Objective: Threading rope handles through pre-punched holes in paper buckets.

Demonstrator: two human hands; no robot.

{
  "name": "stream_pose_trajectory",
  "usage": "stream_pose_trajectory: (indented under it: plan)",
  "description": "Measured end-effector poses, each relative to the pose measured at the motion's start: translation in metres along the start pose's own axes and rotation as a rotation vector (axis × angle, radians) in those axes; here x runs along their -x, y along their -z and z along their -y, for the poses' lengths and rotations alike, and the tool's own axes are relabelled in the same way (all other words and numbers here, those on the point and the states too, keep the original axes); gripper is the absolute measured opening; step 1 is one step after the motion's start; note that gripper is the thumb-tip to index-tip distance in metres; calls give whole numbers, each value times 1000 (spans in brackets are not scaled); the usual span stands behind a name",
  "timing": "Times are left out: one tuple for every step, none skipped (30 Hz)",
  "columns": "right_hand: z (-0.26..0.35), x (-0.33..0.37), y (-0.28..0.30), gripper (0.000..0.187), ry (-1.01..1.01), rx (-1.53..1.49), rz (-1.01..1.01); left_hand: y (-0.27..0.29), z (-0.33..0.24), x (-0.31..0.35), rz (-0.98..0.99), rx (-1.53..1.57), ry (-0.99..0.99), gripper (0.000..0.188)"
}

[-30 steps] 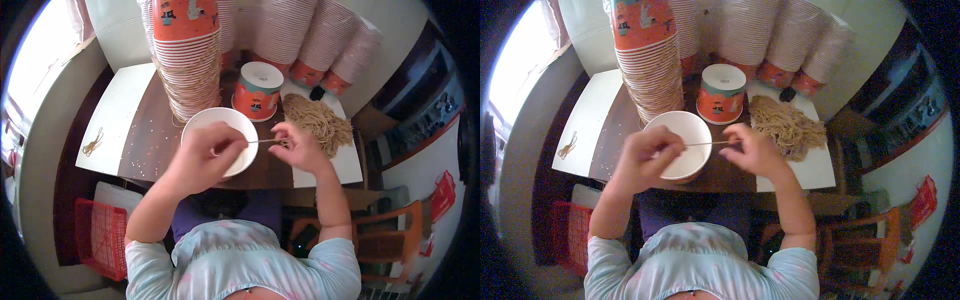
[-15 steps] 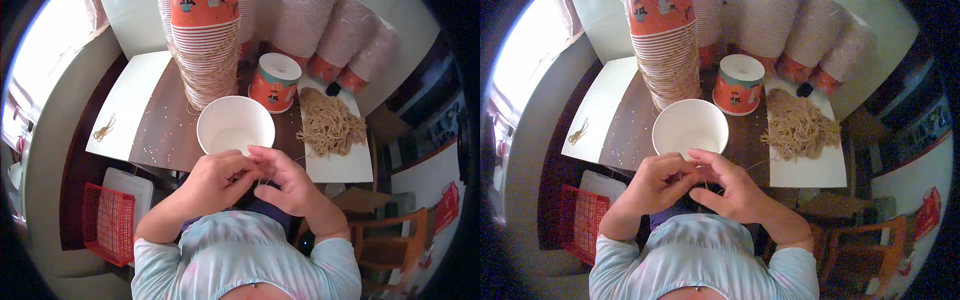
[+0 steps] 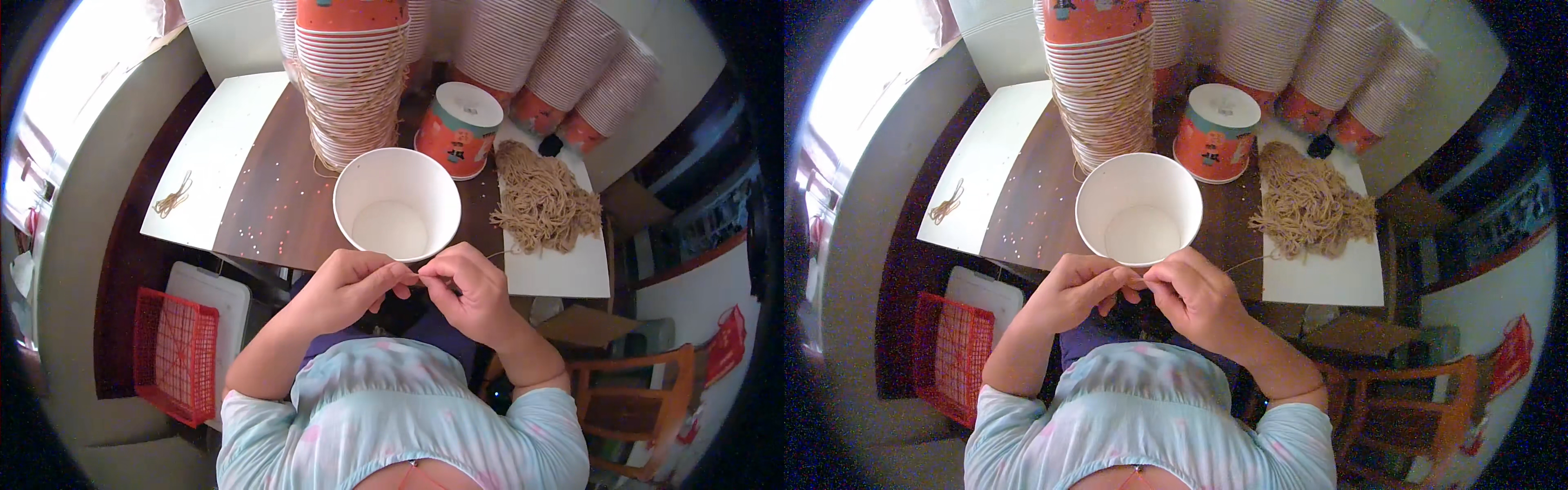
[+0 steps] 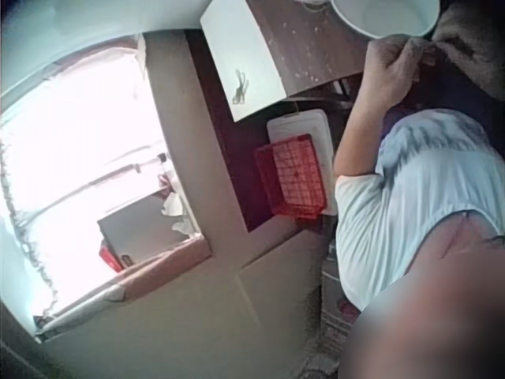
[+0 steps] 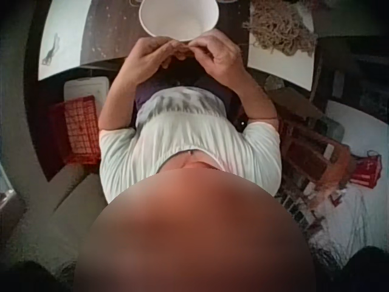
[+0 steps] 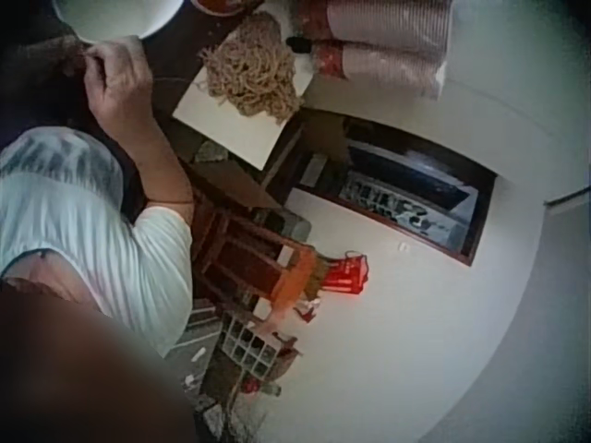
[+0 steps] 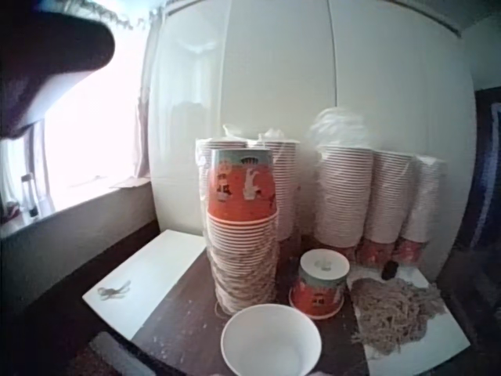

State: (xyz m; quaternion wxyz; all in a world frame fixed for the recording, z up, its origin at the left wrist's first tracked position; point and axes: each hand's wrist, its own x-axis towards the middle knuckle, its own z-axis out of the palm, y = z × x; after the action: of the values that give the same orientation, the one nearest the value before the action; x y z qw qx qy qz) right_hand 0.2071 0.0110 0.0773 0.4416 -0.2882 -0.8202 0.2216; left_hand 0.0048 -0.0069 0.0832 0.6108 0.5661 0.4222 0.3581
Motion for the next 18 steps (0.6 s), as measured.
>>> stream_pose_trajectory:
  plan:
    - [0, 0, -1, 14, 1, -1, 1, 0, 0, 0, -2, 0, 0, 27]
    - [0, 0, -1, 15, 18, 15, -4, 0, 1, 0, 10, -10, 10, 26]
    - [0, 1, -1, 16, 36, 31, -9, -1, 1, -1, 22, -21, 20, 25]
    - [0, 1, -2, 16, 36, 30, -9, -1, 1, -1, 22, -21, 20, 25]
    - [0, 0, -2, 16, 54, 42, -6, -2, 1, -1, 13, -13, 10, 22]
    - [0, 0, -2, 17, 73, 54, -4, -2, 0, -1, 5, -5, 0, 19]
    - [0, 0, -2, 17, 73, 55, -4, -2, 2, -2, 5, -6, 0, 19]
    - [-1, 0, -2, 18, 80, 58, -4, -2, 5, -2, 3, 18, -29, 16]
    - [-1, 0, -2, 19, 87, 61, -4, -3, 7, -2, 0, 42, -58, 13]
    - [-1, 1, -1, 19, 88, 60, -4, -4, 7, -1, -2, 41, -58, 13]
    - [0, 1, -1, 18, 107, 99, 23, -5, 7, 1, -19, 40, -46, 11]
    - [0, 1, -1, 18, 126, 138, 50, -6, 8, 2, -37, 38, -34, 9]
    - [1, 2, 0, 18, 130, 134, 51, -7, 9, 4, -43, 37, -34, 9]
    - [1, 2, 1, 18, 150, 172, 59, -7, 11, 5, -43, -7, -54, 10]
    - [1, 2, 1, 18, 171, 209, 67, -7, 11, 5, -44, -50, -74, 11]
    - [2, 4, 1, 18, 178, 203, 69, -9, 3, 8, -72, -145, -64, 7]
    - [3, 5, 1, 17, 183, 240, 79, -10, 0, 9, -79, -145, -64, 7]
    - [4, 4, 1, 17, 189, 277, 90, -11, -1, 11, -119, -293, -214, 6]
